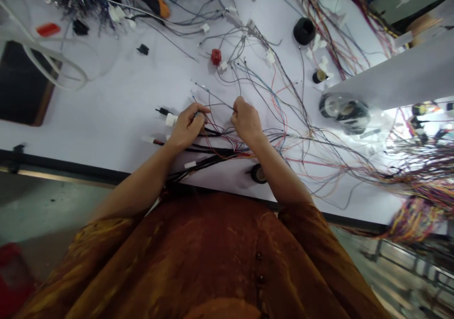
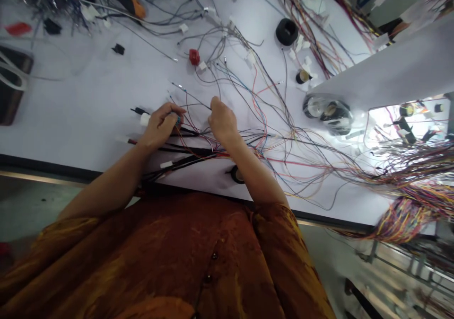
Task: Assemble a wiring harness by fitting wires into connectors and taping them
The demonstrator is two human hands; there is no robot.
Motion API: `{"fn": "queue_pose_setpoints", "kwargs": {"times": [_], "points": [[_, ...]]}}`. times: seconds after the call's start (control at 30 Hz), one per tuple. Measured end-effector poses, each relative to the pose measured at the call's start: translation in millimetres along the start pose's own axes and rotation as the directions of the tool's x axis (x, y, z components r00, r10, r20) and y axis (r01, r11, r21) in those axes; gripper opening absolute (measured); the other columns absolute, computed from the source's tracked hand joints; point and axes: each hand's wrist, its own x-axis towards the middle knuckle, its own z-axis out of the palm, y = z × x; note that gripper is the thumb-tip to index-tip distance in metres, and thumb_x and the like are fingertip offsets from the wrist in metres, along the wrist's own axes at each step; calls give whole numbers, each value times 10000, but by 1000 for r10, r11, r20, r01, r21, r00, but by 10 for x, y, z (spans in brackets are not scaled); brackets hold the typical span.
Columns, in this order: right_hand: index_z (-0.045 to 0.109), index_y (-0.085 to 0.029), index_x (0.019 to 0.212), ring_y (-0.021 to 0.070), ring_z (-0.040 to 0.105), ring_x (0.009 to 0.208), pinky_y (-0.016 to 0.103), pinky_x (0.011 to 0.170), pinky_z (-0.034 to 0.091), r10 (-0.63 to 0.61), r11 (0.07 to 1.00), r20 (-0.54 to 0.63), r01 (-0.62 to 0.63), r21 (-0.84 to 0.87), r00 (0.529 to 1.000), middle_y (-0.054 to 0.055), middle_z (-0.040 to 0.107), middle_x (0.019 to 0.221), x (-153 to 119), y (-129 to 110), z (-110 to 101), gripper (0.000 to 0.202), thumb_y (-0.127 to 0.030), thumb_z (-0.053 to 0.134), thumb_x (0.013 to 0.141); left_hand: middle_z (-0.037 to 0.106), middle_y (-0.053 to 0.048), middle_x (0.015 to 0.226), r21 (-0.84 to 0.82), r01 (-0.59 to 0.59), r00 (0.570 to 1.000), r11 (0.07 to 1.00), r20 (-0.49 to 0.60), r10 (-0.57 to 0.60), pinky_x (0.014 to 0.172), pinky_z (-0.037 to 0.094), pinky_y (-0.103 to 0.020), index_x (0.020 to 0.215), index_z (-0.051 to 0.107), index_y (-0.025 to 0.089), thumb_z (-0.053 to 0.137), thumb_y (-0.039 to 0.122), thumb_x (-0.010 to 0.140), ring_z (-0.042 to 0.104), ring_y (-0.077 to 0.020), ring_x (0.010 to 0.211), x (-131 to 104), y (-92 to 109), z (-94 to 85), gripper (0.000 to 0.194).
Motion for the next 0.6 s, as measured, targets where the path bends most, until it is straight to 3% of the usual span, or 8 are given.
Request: {"fn": "queue_pose_setpoints", "kwargs": {"times": [0.07,0.13,0.2,0.27,0.33,0.4,0.5,0.6], "points": [[516,-194,1065,145,607,641,291,649,486,128,936,-46,-105,336,991,17,658,843,58,141,7,263,-70,450,844,571,-2,691,-5,17,1000,1000,0,-17,481,437,-216,957,659,198,524,257,857,489,-116,551,3,5,-7,178],[471,-210,1033,98,525,513,250,559,440,281,716,-19,-197,670,959,-36,605,762,130,336,2,234,-92,439,834,567,0,684,-14,25,1000,1000,-2,-25,486,443,-211,953,661,198,524,254,852,483,-115,554,7,17,-10,179],[463,-218,997,74,450,464,236,546,431,354,523,1,-198,829,935,-59,551,714,210,543,-33,154,-148,437,862,568,0,686,-34,43,999,999,-1,-43,496,453,-209,942,659,201,528,250,843,487,-114,560,14,35,-14,171],[482,-221,980,66,420,475,240,572,450,351,449,-67,-105,887,934,-49,547,727,288,704,-109,86,-227,449,901,581,-6,704,-52,65,998,997,0,-65,505,454,-211,930,657,204,536,250,835,501,-115,573,26,50,-24,161],[506,-227,984,68,423,504,245,563,432,313,476,-180,11,879,933,-18,584,788,345,759,-215,107,-302,439,945,591,-13,720,-88,82,997,993,3,-82,510,448,-218,918,653,208,544,259,836,509,-118,584,49,50,-40,145],[516,-240,969,59,390,496,241,505,347,271,515,-272,99,851,923,-7,583,812,352,670,-322,165,-346,390,984,581,-19,717,-164,82,996,983,-1,-84,510,438,-231,906,639,215,552,301,855,501,-122,581,82,30,-55,133],[504,-251,915,46,307,468,245,468,241,160,540,-316,185,821,935,-42,497,721,220,307,-407,134,-341,425,975,546,-27,710,-281,48,998,959,-34,-60,524,444,-263,888,599,223,529,448,903,492,-132,580,138,-25,-71,236],[502,-233,856,63,363,534,227,517,313,-53,628,-252,228,744,966,-62,420,664,-43,-111,-336,117,-318,531,932,545,-40,738,-330,22,997,944,-60,-44,557,470,-287,894,569,228,488,542,926,513,-144,603,176,-73,-80,326]]}}
